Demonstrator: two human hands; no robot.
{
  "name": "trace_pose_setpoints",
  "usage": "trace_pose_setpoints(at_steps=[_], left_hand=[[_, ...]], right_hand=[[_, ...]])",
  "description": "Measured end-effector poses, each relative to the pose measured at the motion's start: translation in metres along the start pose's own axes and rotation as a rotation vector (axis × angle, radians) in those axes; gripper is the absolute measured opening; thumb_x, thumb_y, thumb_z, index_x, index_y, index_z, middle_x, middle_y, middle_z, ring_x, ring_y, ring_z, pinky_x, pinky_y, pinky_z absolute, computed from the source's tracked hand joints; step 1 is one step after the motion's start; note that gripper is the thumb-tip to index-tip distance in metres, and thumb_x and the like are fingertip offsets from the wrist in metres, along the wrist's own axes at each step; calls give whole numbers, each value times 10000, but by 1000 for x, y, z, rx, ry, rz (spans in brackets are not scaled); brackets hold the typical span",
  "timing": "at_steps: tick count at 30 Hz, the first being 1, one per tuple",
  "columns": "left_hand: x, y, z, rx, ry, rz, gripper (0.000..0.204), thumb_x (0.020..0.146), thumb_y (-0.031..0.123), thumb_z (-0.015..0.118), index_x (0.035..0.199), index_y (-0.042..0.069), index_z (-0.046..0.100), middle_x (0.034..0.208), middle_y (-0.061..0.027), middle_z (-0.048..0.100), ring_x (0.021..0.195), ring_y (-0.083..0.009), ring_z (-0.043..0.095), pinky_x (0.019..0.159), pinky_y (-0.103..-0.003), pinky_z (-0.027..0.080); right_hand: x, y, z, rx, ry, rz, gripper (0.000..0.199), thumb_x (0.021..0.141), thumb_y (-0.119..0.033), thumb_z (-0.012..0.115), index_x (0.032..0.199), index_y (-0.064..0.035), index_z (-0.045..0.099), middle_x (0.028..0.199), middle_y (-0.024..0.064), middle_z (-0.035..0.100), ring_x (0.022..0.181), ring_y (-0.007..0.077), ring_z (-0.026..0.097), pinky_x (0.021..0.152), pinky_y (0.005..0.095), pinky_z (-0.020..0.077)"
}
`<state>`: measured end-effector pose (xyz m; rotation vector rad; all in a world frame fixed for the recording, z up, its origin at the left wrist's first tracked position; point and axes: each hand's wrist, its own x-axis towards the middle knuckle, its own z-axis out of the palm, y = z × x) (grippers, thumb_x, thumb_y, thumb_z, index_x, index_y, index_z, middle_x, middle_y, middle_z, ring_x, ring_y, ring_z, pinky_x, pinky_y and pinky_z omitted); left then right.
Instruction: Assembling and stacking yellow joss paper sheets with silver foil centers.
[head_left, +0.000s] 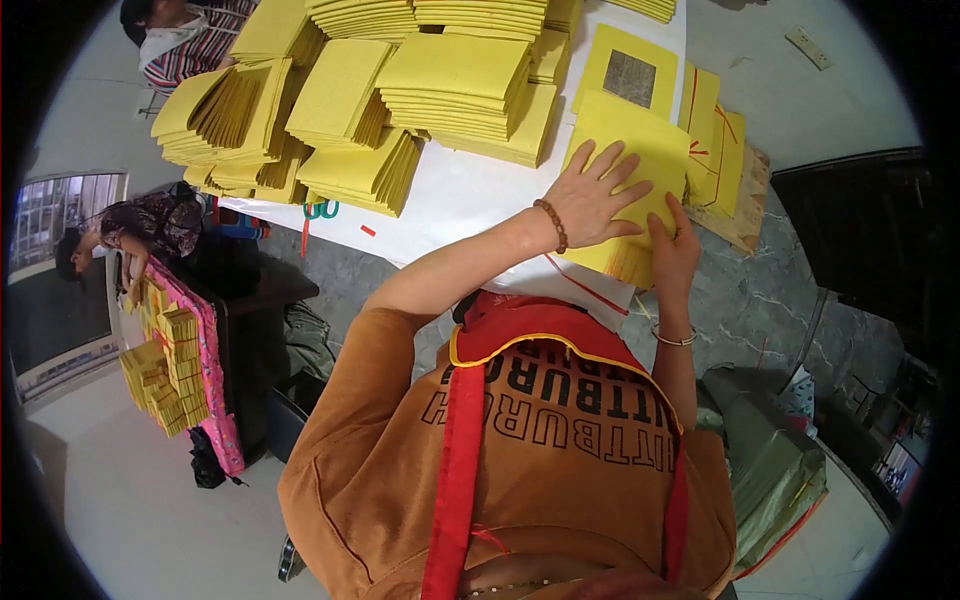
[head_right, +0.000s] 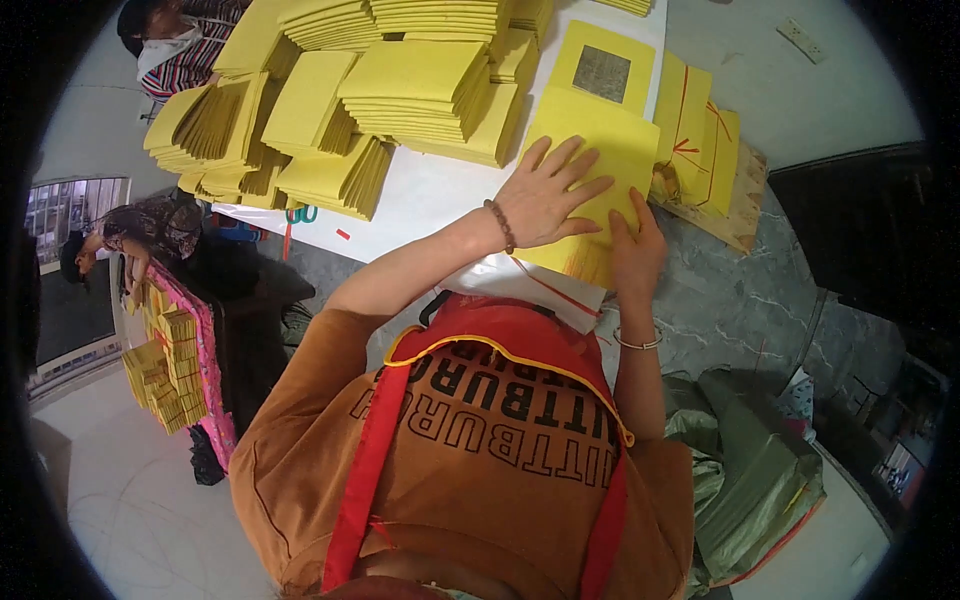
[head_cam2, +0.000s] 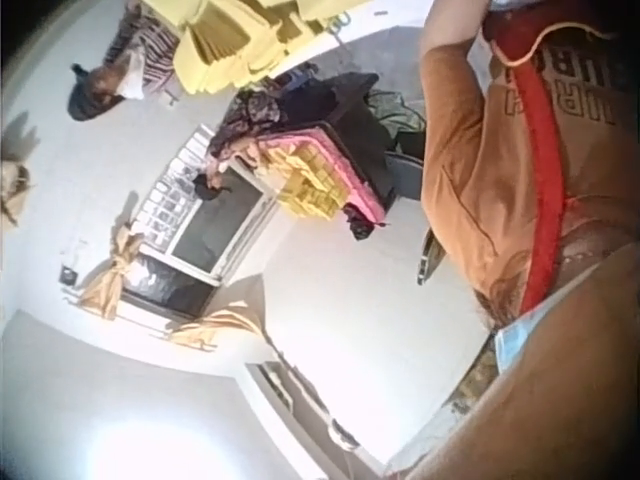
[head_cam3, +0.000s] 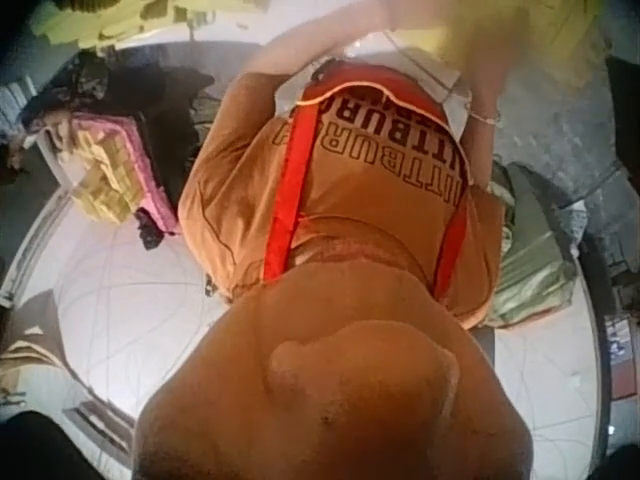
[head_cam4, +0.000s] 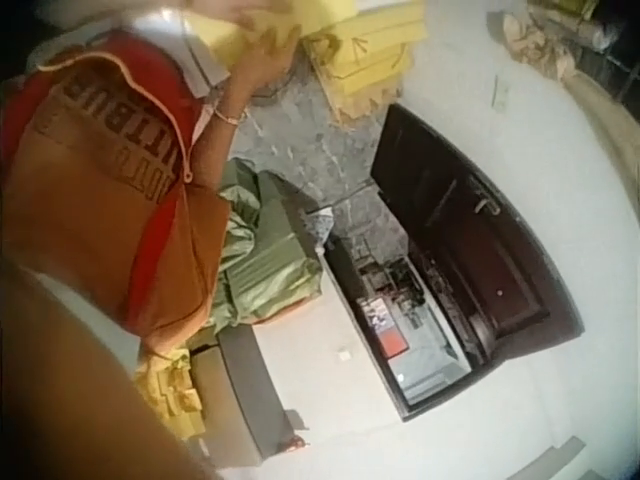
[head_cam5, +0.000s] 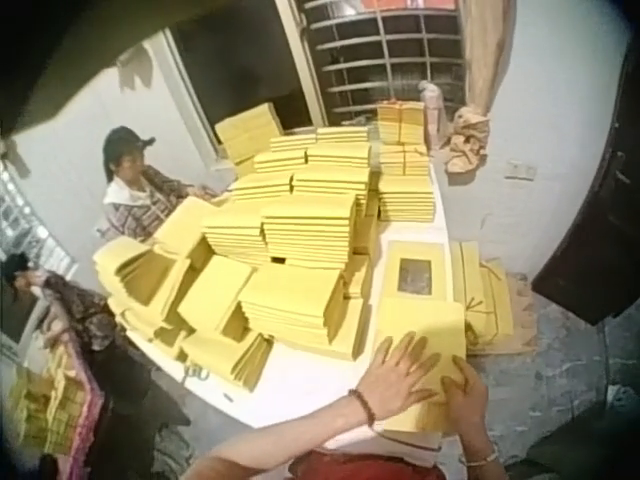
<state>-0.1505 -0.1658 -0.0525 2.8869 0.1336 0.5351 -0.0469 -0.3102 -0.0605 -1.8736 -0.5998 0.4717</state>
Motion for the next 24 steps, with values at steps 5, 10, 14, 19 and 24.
trace_pose_setpoints(at_steps=[5, 10, 14, 19, 24], left_hand=[[-3, -4, 14, 31, -83, 8, 612, 832, 566, 498, 1338, 227, 443, 1389, -137, 391, 1314, -347, 297, 1049, -557, 207], [-1, -7, 12, 82, -132, -48, 640, 841, 581, 476, 1374, 235, 399, 1433, -132, 343, 1331, -344, 276, 1055, -555, 191], [0, -8, 13, 102, -162, -21, 601, 877, 525, 458, 1383, 207, 390, 1445, -138, 315, 1336, -342, 259, 1056, -549, 179], [-3, -15, 5, 12, -107, 47, 587, 881, 503, 468, 1350, 153, 425, 1408, -139, 354, 1307, -341, 290, 1043, -530, 203], [-7, -19, -1, -159, -165, 149, 570, 848, 456, 545, 1301, 118, 472, 1320, -133, 433, 1228, -316, 370, 993, -478, 283]], right_hand=[[1, 5, -4, -36, -29, 45, 413, 837, -124, 621, 1219, 16, 548, 1241, 180, 554, 1106, 209, 546, 884, 302, 442], [-24, -1, 6, -702, 96, -428, 497, 813, -266, 632, 1238, -34, 522, 1362, 127, 440, 1249, 274, 426, 1011, 502, 299], [-40, 6, 6, -850, -177, -528, 595, 867, -380, 520, 1341, -41, 397, 1417, 128, 369, 1324, 326, 312, 1053, 615, 104], [-40, 12, 11, -838, -172, -507, 613, 869, -410, 512, 1338, -33, 395, 1420, 125, 356, 1335, 299, 297, 1032, 655, 125], [-33, 13, 0, -462, -258, -338, 584, 918, -359, 460, 1371, -8, 347, 1437, 184, 310, 1348, 325, 271, 1088, 542, 156]])
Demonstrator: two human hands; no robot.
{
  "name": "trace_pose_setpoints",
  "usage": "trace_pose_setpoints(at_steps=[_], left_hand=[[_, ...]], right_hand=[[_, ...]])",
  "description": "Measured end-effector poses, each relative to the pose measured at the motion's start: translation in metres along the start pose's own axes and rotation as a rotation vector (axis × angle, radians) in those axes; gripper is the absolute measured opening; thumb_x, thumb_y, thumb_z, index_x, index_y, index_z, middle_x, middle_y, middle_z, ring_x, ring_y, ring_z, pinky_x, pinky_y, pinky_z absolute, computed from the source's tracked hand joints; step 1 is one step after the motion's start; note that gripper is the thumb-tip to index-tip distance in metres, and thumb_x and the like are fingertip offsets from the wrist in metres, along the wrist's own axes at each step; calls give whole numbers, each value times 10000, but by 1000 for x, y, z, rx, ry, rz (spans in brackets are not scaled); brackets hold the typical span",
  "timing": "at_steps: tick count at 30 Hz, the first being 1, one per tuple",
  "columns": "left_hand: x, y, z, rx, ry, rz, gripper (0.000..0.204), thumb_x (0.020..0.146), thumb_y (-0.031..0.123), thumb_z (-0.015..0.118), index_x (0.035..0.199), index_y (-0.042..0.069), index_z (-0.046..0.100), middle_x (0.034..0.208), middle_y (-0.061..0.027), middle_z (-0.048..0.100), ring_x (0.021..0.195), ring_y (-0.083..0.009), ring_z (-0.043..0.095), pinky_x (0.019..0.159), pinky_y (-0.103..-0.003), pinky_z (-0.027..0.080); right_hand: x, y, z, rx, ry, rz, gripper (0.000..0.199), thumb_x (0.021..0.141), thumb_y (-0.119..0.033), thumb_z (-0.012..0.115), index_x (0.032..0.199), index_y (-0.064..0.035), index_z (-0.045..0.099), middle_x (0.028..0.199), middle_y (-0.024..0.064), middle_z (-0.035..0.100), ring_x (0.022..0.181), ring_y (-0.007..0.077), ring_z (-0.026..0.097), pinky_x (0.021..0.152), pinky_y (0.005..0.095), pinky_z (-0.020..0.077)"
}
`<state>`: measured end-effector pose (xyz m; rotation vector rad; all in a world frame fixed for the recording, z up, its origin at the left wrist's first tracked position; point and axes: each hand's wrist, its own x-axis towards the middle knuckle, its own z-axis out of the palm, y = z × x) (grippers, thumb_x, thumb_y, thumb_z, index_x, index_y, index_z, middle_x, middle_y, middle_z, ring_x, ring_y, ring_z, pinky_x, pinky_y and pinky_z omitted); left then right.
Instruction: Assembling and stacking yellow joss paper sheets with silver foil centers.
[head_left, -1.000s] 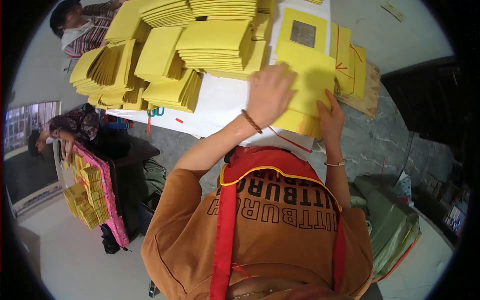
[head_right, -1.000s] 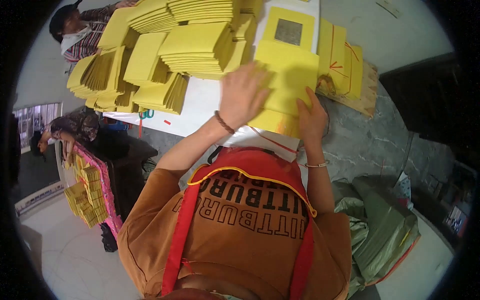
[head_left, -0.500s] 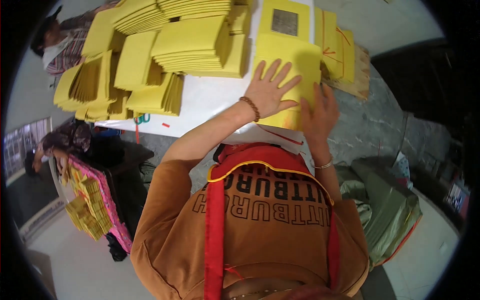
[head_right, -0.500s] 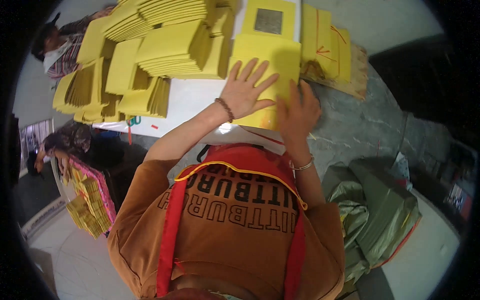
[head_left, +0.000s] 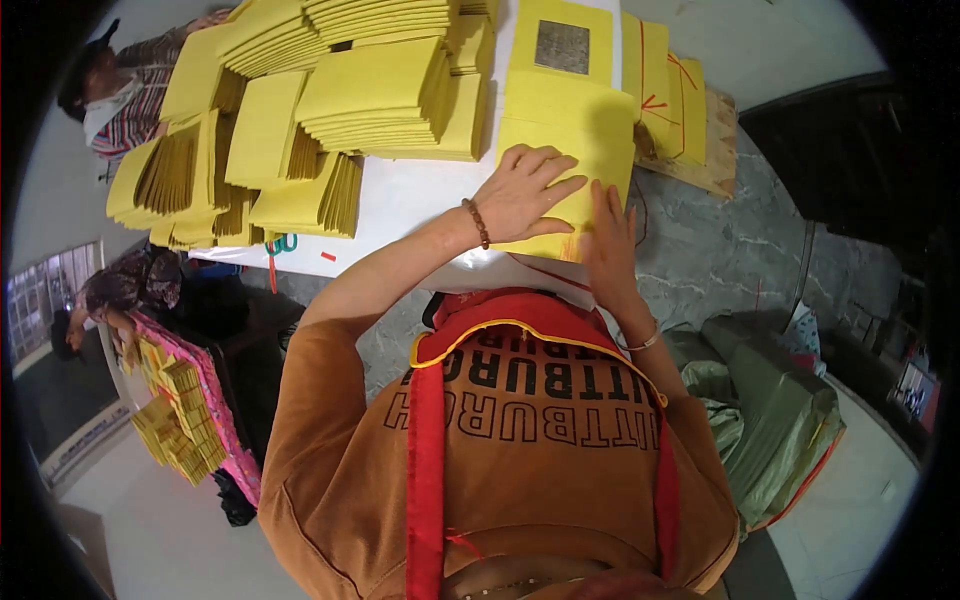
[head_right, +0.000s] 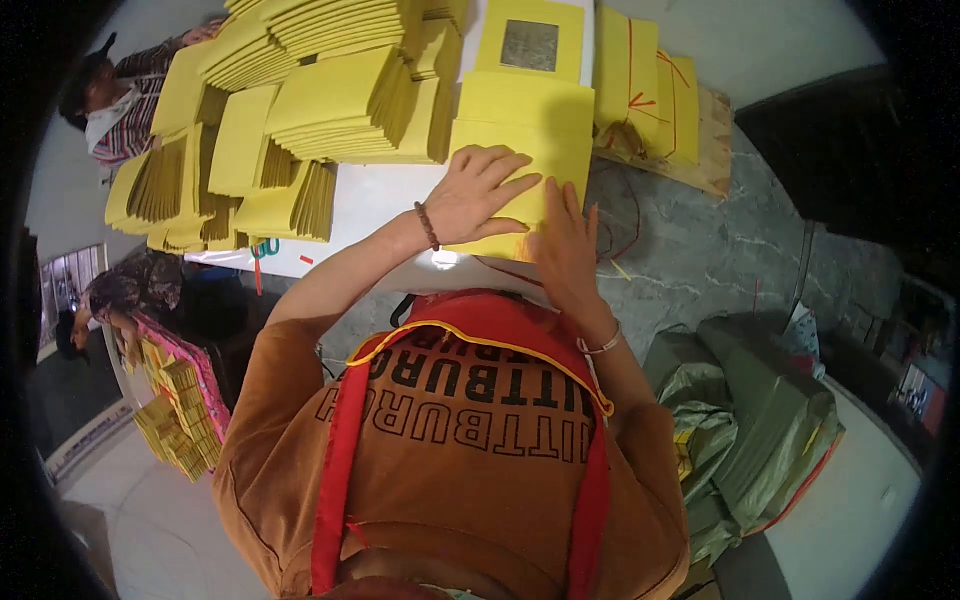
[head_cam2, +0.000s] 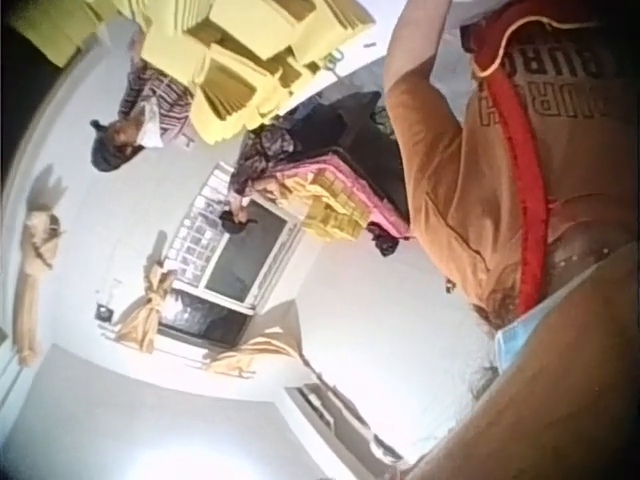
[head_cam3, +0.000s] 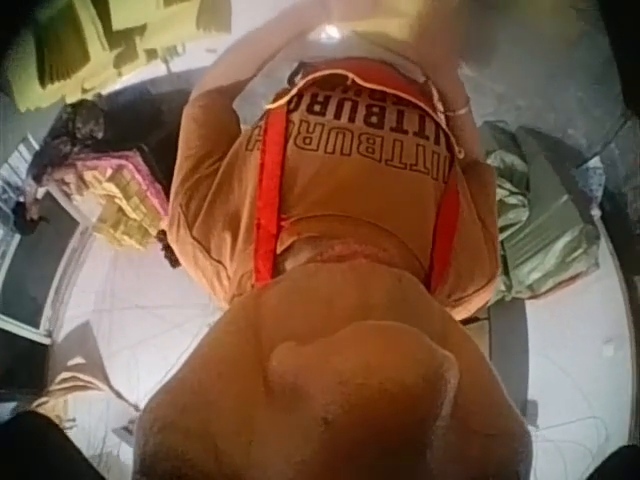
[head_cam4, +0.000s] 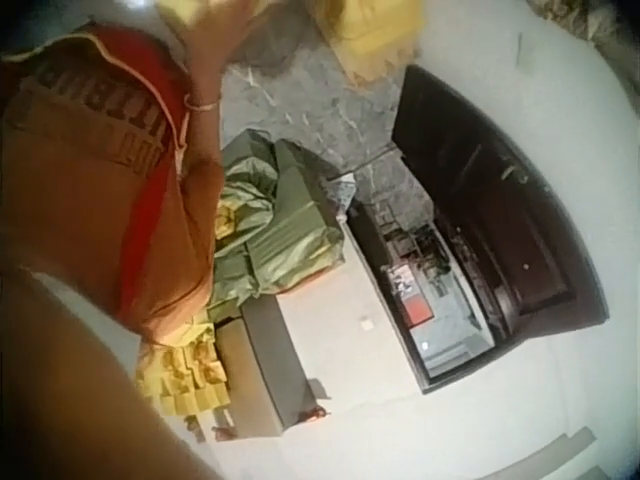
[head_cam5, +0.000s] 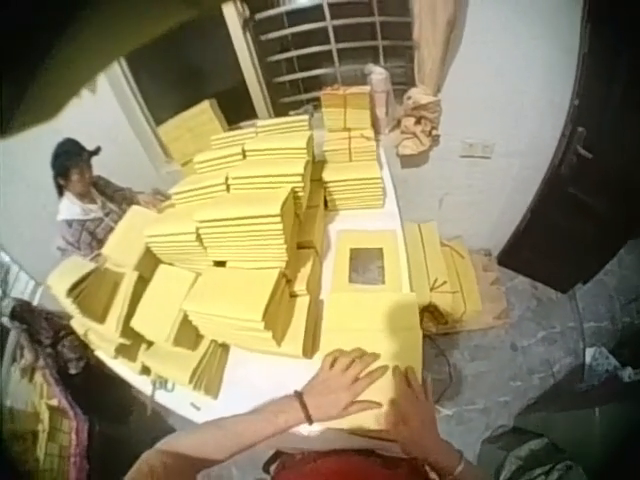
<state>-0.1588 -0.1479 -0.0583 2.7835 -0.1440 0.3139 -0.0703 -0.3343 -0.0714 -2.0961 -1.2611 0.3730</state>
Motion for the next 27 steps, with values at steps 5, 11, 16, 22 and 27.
trace_pose_setpoints(at_steps=[5, 11, 16, 22, 27], left_hand=[[1, 19, 6, 381, 43, 113, 562, 777, 344, 600, 1222, 13, 512, 1199, -158, 525, 1068, -295, 504, 880, -402, 396], [8, 21, -2, 376, 195, 67, 468, 737, 202, 565, 1151, -14, 558, 1004, -123, 595, 869, -226, 577, 727, -345, 440], [-4, -8, -102, 444, 506, 101, 443, 731, 155, 566, 1171, 110, 571, 1038, -34, 601, 949, -184, 564, 783, -352, 434], [-63, -109, -138, 678, 402, -177, 439, 788, 108, 543, 1217, 202, 545, 1160, 0, 600, 1060, -165, 542, 877, -369, 372], [-78, -134, -126, 579, 197, -322, 497, 801, 58, 535, 1272, 212, 497, 1215, -8, 575, 1103, -188, 525, 902, -367, 358]], right_hand=[[9, 15, -29, 809, 105, 163, 519, 985, -352, 351, 1382, -16, 339, 1385, 176, 395, 1295, 273, 368, 1069, 406, 267], [18, 11, -49, 751, 322, 293, 505, 997, -372, 324, 1362, -26, 379, 1291, 133, 505, 1203, 231, 474, 1001, 367, 349], [15, 24, -50, 789, 426, 278, 501, 989, -384, 354, 1341, -32, 408, 1244, 107, 540, 1146, 203, 515, 943, 343, 389], [12, 27, -33, 782, 327, 319, 419, 987, -326, 394, 1267, -30, 493, 1154, 79, 591, 1066, 168, 551, 902, 318, 409], [12, 22, -25, 795, 306, 274, 352, 978, -266, 441, 1219, -28, 539, 1096, 67, 610, 1003, 159, 580, 852, 312, 441]])
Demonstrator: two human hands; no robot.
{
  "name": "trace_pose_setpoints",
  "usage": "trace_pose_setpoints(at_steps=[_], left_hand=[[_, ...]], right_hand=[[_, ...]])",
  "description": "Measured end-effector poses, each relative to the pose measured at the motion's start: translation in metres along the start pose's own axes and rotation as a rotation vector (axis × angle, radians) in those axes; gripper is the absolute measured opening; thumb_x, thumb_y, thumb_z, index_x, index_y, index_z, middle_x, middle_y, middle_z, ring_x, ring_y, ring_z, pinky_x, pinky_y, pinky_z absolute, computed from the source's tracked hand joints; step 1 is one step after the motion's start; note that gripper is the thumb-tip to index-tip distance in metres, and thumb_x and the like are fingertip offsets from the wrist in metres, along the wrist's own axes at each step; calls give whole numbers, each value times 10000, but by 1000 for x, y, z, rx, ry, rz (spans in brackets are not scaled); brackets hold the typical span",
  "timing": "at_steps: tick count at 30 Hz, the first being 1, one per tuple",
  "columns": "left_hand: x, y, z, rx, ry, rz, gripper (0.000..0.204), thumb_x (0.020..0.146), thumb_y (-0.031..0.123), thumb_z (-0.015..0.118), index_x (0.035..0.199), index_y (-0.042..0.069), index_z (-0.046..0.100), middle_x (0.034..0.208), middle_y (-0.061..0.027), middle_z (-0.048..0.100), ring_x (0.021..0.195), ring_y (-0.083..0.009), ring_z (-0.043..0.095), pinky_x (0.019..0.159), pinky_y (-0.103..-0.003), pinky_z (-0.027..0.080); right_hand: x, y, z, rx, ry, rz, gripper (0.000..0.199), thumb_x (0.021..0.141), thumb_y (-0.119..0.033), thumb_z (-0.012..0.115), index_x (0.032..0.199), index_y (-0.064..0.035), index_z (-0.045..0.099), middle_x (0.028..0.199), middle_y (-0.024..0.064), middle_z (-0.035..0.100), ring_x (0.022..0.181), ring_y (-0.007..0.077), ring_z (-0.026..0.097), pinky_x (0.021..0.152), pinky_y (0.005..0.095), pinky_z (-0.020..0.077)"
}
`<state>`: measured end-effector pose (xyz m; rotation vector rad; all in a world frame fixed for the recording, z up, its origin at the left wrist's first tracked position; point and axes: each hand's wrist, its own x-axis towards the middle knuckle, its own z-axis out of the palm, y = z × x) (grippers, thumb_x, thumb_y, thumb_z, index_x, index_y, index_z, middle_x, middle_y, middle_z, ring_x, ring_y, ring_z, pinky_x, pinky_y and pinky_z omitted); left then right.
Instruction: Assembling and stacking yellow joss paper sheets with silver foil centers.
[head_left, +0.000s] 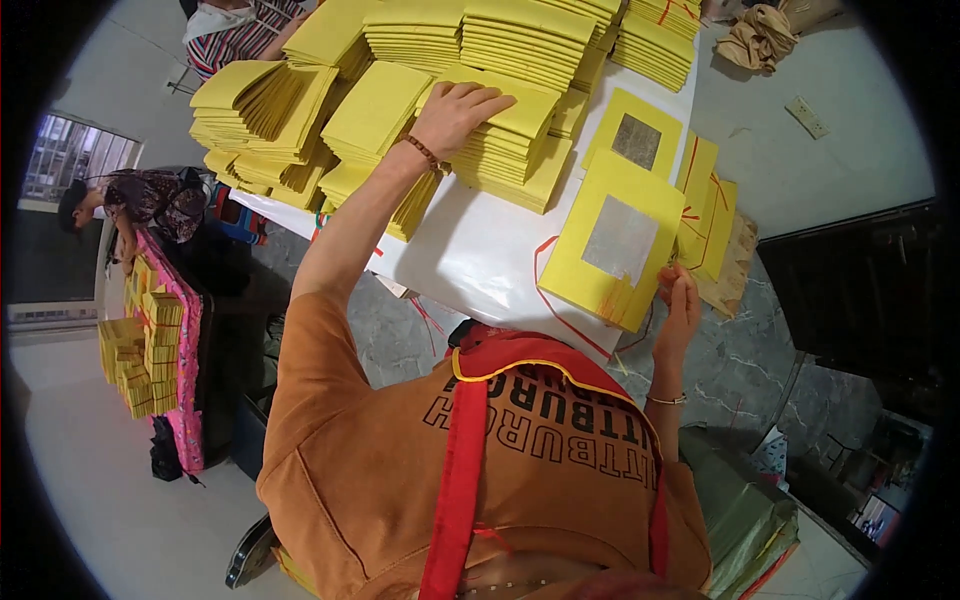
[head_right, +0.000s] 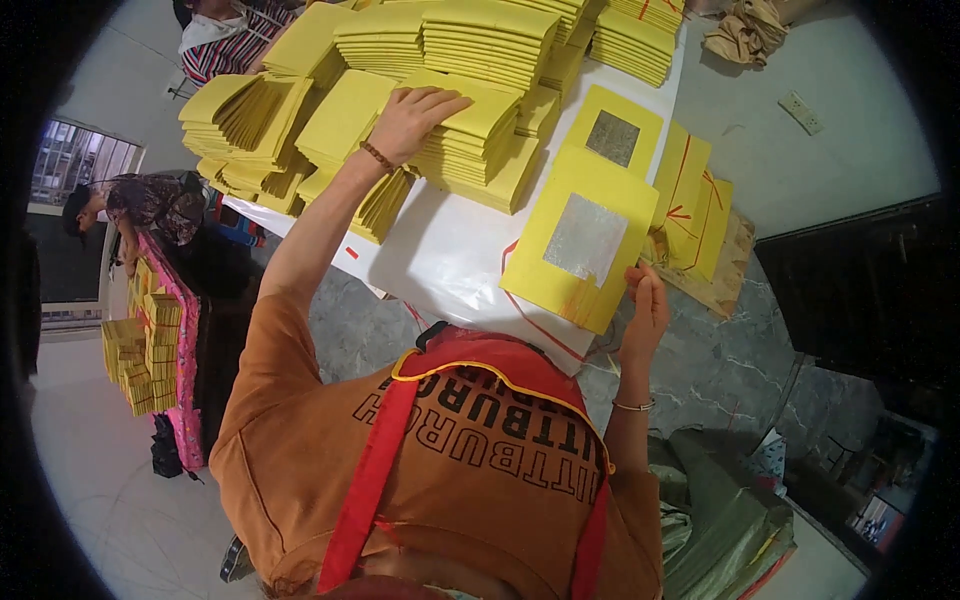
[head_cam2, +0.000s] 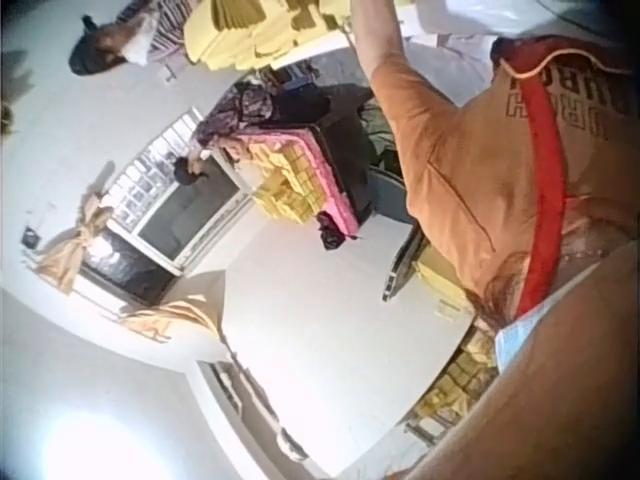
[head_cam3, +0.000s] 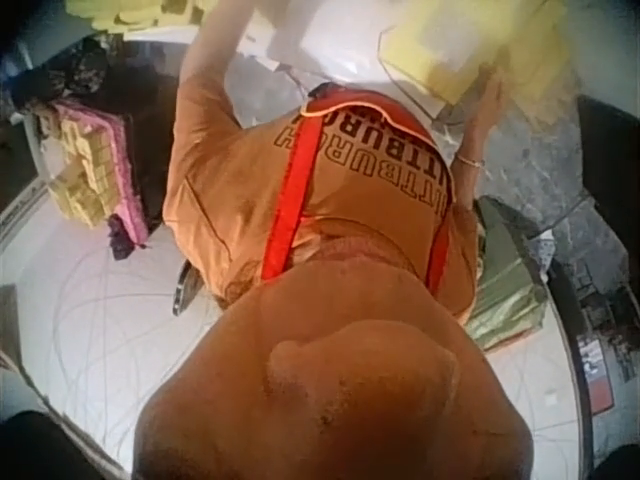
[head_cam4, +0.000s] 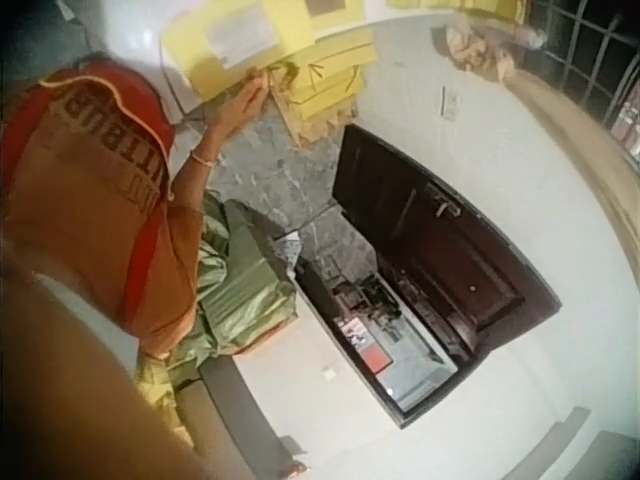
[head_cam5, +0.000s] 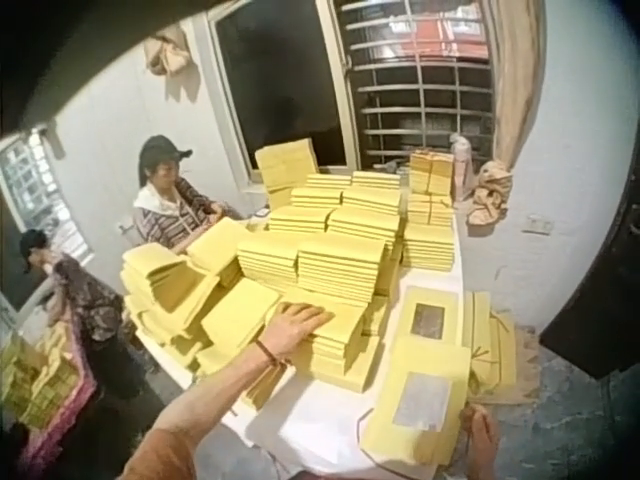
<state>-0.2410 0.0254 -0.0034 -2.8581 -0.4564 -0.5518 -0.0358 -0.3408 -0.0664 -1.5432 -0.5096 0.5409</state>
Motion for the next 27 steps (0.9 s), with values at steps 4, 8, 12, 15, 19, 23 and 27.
trace_pose_setpoints(at_steps=[4, 8, 12, 15, 19, 23, 27], left_hand=[[0, -1, -1, 58, -99, 39, 454, 830, 104, 540, 1267, 217, 491, 1205, -8, 575, 1085, -187, 535, 873, -369, 370], [-4, 4, -1, -1, -128, -9, 458, 833, 80, 514, 1272, 205, 478, 1211, -18, 563, 1098, -194, 526, 866, -376, 380], [-6, 13, -3, 50, -130, -77, 455, 826, 47, 492, 1257, 193, 485, 1206, -36, 560, 1116, -206, 513, 867, -386, 394], [-11, 14, 3, 54, -151, -94, 473, 822, 34, 487, 1267, 193, 476, 1215, -47, 552, 1131, -218, 504, 874, -391, 396], [-14, 1, 8, -27, -157, -36, 533, 813, 18, 491, 1312, 198, 444, 1267, -72, 518, 1177, -244, 472, 913, -415, 382], [-11, 0, 11, -92, -281, -50, 627, 778, -7, 525, 1353, 205, 396, 1350, -96, 443, 1240, -266, 413, 971, -436, 352], [-12, -2, 9, -82, -400, -51, 788, 700, -4, 596, 1397, 235, 316, 1436, -102, 327, 1304, -296, 327, 1031, -454, 308]], right_hand=[[-1, 4, 1, -3, 12, -2, 325, 971, -238, 462, 1201, -27, 554, 1081, 64, 615, 996, 151, 581, 834, 307, 453], [-4, 7, 5, 19, 15, 10, 299, 963, -190, 482, 1192, -13, 557, 1076, 71, 616, 992, 154, 581, 862, 295, 451], [-3, 5, 6, 23, 13, 27, 286, 959, -155, 490, 1183, 10, 552, 1088, 90, 610, 1001, 160, 576, 894, 291, 444], [-4, 7, 5, 14, 11, 33, 287, 958, -153, 491, 1186, 11, 550, 1090, 91, 608, 1004, 155, 572, 898, 288, 440], [0, 7, 7, 11, 4, 59, 291, 954, -148, 497, 1189, 16, 546, 1095, 94, 605, 1012, 155, 569, 905, 285, 436], [2, 11, 9, -18, -13, 30, 292, 951, -145, 502, 1190, 17, 546, 1106, 96, 603, 1026, 154, 568, 908, 279, 432], [2, 11, 8, -3, -21, 35, 292, 950, -147, 506, 1190, 16, 547, 1117, 101, 600, 1034, 155, 566, 912, 276, 431]])
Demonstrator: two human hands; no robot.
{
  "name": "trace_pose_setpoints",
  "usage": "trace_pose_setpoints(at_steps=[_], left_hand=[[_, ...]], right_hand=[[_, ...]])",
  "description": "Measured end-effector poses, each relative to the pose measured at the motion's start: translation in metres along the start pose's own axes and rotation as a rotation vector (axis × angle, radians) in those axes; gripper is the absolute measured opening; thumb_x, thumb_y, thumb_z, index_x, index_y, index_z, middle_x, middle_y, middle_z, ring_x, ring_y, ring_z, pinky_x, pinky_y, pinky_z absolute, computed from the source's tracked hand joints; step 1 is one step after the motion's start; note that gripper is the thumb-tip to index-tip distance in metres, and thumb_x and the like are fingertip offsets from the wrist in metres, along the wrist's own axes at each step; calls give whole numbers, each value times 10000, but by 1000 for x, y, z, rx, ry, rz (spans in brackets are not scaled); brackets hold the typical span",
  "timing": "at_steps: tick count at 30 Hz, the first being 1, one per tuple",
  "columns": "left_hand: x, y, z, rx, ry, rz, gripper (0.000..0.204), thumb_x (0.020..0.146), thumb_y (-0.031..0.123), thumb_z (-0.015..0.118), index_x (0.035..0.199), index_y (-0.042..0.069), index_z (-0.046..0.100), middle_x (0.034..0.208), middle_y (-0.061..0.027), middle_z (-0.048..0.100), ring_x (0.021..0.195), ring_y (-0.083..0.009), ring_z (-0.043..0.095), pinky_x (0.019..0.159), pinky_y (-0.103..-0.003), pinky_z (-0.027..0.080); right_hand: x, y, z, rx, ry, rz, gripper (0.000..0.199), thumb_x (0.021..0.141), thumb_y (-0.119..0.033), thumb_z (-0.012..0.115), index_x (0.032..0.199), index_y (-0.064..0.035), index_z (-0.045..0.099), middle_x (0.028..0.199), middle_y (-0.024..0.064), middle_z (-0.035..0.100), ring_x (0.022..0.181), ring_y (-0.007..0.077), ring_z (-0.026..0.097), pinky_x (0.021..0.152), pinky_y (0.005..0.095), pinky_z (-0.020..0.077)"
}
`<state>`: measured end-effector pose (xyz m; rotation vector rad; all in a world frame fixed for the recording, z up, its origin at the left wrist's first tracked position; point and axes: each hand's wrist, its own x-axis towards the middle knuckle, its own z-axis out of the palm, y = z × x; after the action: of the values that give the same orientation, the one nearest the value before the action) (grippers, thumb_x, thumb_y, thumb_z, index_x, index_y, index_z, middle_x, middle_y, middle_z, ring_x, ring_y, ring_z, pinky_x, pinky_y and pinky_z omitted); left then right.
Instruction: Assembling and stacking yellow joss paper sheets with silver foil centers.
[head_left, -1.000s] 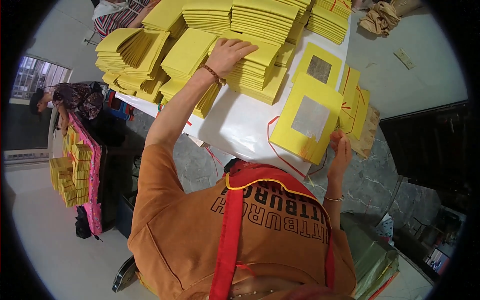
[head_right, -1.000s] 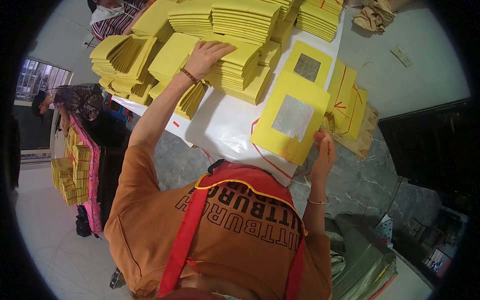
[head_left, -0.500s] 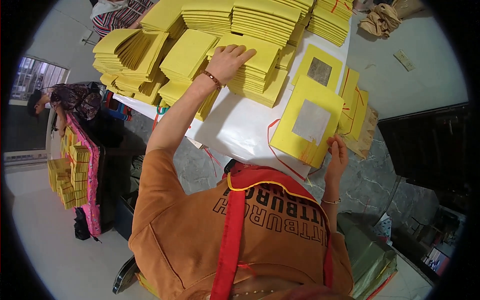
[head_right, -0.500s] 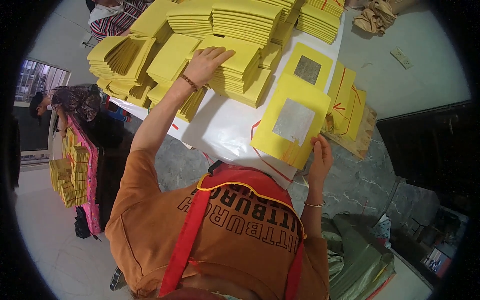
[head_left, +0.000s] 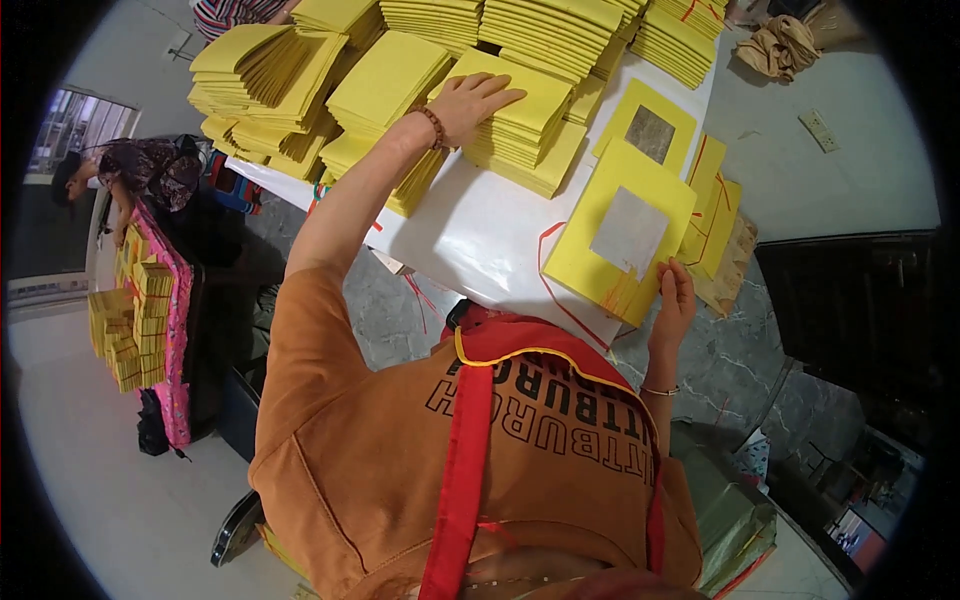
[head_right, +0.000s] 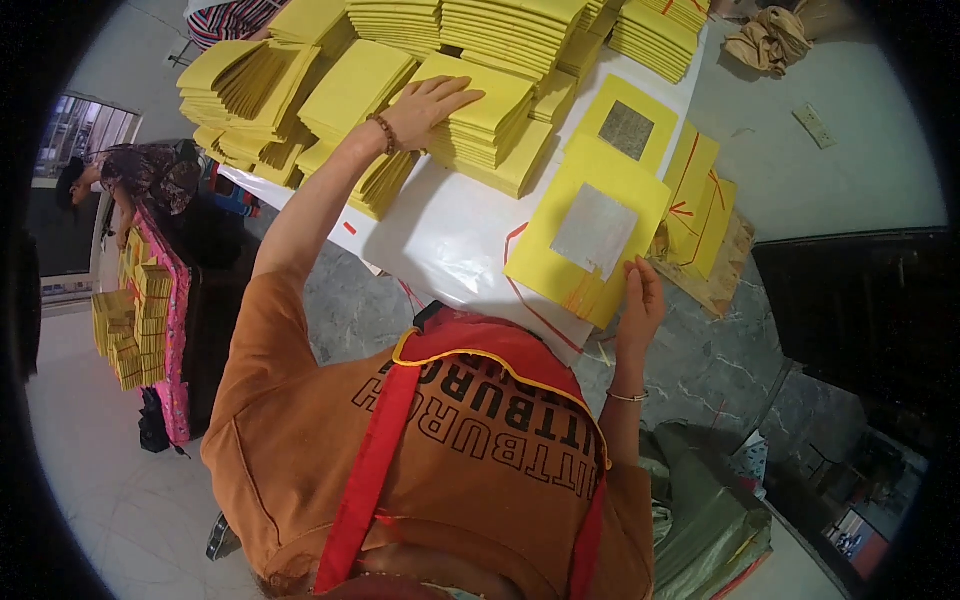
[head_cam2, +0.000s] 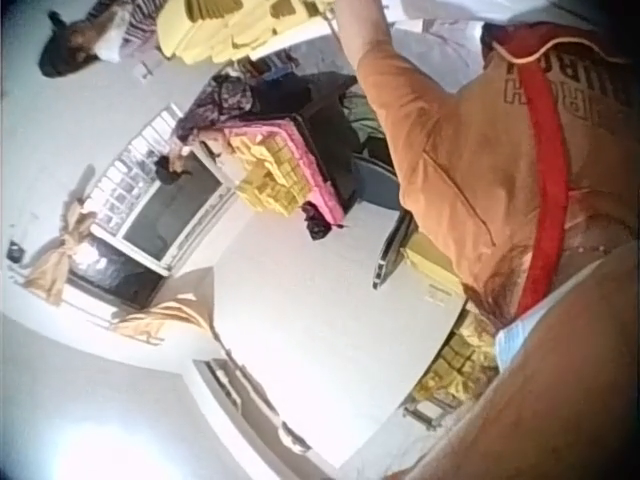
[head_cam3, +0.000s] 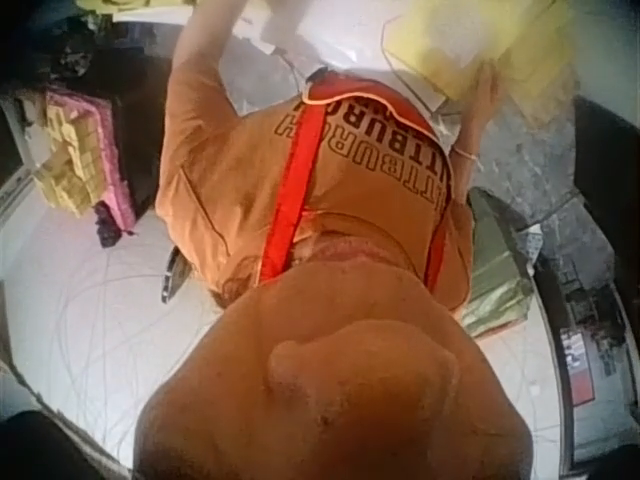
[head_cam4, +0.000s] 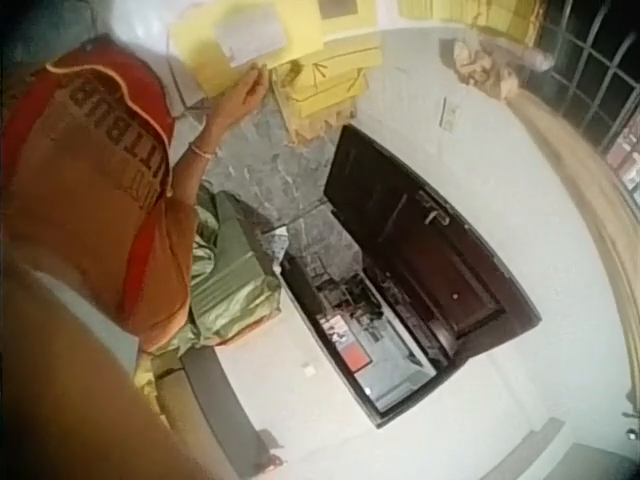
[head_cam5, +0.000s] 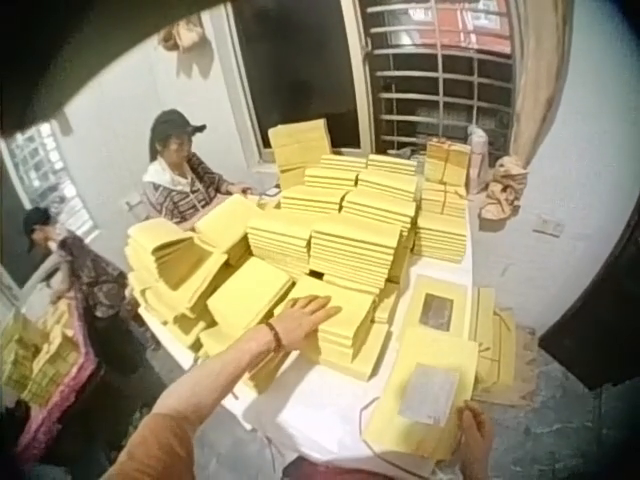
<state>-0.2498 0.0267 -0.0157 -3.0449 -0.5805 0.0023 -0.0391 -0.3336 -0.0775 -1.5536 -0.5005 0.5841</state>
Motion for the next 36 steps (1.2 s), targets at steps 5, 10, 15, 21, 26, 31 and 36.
trace_pose_setpoints(at_steps=[5, 10, 15, 21, 26, 31, 36], left_hand=[[1, -4, -2, -72, 38, 25, 804, 676, 75, 633, 1395, 251, 318, 1426, -91, 349, 1301, -286, 334, 1050, -459, 278], [0, -4, -18, -23, 52, 43, 802, 675, 110, 640, 1394, 264, 318, 1422, -93, 356, 1301, -285, 334, 1054, -459, 270], [-11, 17, -32, 18, 205, 49, 794, 672, 135, 640, 1392, 258, 329, 1410, -127, 363, 1285, -305, 351, 1036, -476, 289], [-20, 135, -7, -481, 463, 419, 541, 756, 278, 630, 1261, 131, 502, 1274, -205, 461, 1207, -349, 420, 982, -471, 338], [-29, 197, 40, -632, 332, 52, 633, 834, 353, 587, 1365, 87, 368, 1385, -252, 317, 1293, -365, 308, 1046, -473, 258], [-23, 213, 74, -1379, 266, -275, 747, 841, 268, 597, 1406, -39, 218, 1453, -251, 232, 1361, -356, 212, 1119, -376, 183], [-19, 208, 89, -1266, 292, -201, 726, 840, 240, 619, 1403, -17, 240, 1427, -229, 305, 1334, -348, 277, 1110, -381, 212]], right_hand=[[0, -1, -1, 33, 3, -16, 297, 948, -163, 517, 1194, -1, 551, 1091, 84, 617, 1003, 145, 577, 884, 273, 441], [-1, -4, -10, 15, 20, -45, 305, 951, -163, 510, 1199, 13, 540, 1082, 90, 614, 1010, 153, 574, 902, 286, 446], [-1, -10, -14, 37, 71, -46, 306, 949, -169, 519, 1192, 16, 543, 1069, 91, 615, 998, 149, 574, 897, 285, 446], [2, 5, -11, -31, 37, -165, 311, 936, -181, 541, 1201, -19, 559, 1125, 79, 606, 1009, 157, 575, 882, 288, 444], [1, 5, -6, -370, 14, -307, 436, 931, -198, 535, 1317, -18, 443, 1370, 133, 412, 1265, 206, 382, 1032, 351, 315], [-4, 12, 1, -29, -31, -65, 579, 937, -152, 502, 1443, -51, 239, 1482, 114, 237, 1337, 219, 262, 1072, 331, 254], [-5, 21, 10, -10, -125, -66, 696, 879, -102, 572, 1447, -23, 177, 1467, 136, 237, 1320, 224, 272, 1064, 305, 254]])
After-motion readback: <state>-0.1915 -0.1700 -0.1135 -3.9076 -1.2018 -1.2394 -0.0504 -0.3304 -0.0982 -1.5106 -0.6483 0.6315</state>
